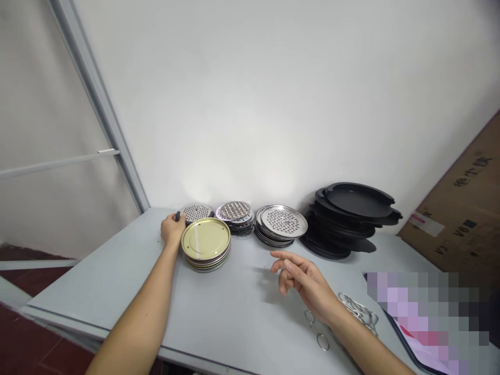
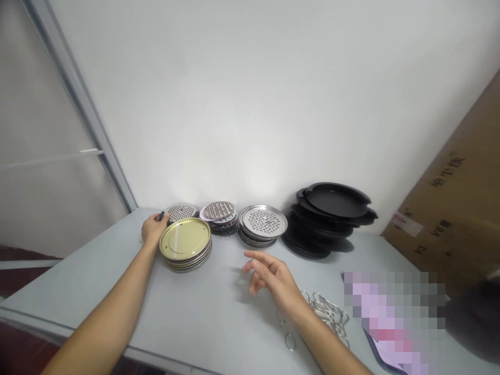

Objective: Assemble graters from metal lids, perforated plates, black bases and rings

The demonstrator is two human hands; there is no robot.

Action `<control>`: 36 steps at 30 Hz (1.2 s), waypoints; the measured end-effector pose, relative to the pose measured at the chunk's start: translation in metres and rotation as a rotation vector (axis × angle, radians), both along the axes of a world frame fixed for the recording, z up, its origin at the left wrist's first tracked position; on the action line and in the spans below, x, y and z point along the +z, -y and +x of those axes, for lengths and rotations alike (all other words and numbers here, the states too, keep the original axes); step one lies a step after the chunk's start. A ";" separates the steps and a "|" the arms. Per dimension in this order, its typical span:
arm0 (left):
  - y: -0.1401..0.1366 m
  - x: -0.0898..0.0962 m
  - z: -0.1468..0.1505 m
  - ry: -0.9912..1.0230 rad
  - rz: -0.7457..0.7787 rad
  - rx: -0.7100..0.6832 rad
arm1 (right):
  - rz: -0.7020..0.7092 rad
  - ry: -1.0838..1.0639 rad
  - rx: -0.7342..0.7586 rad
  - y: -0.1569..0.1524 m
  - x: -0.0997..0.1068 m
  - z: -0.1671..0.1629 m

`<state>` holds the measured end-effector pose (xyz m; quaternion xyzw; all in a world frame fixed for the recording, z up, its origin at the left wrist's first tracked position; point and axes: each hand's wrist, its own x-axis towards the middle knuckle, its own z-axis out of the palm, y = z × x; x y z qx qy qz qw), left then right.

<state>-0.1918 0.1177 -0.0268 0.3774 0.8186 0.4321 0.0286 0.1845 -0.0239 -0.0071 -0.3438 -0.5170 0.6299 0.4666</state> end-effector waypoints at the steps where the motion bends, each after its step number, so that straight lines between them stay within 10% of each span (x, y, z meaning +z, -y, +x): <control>1: 0.000 -0.001 0.000 -0.013 -0.009 0.001 | -0.003 0.001 -0.003 0.000 0.000 0.000; 12: 0.012 0.020 0.007 -0.209 0.028 -0.066 | -0.008 0.012 0.004 -0.001 0.001 0.001; 19: 0.041 0.048 0.031 -0.330 -0.067 -0.406 | -0.064 0.131 -0.008 -0.006 -0.008 0.000; 36: 0.038 0.041 0.028 -0.212 -0.149 -0.473 | 0.028 0.476 -0.003 -0.019 -0.040 -0.017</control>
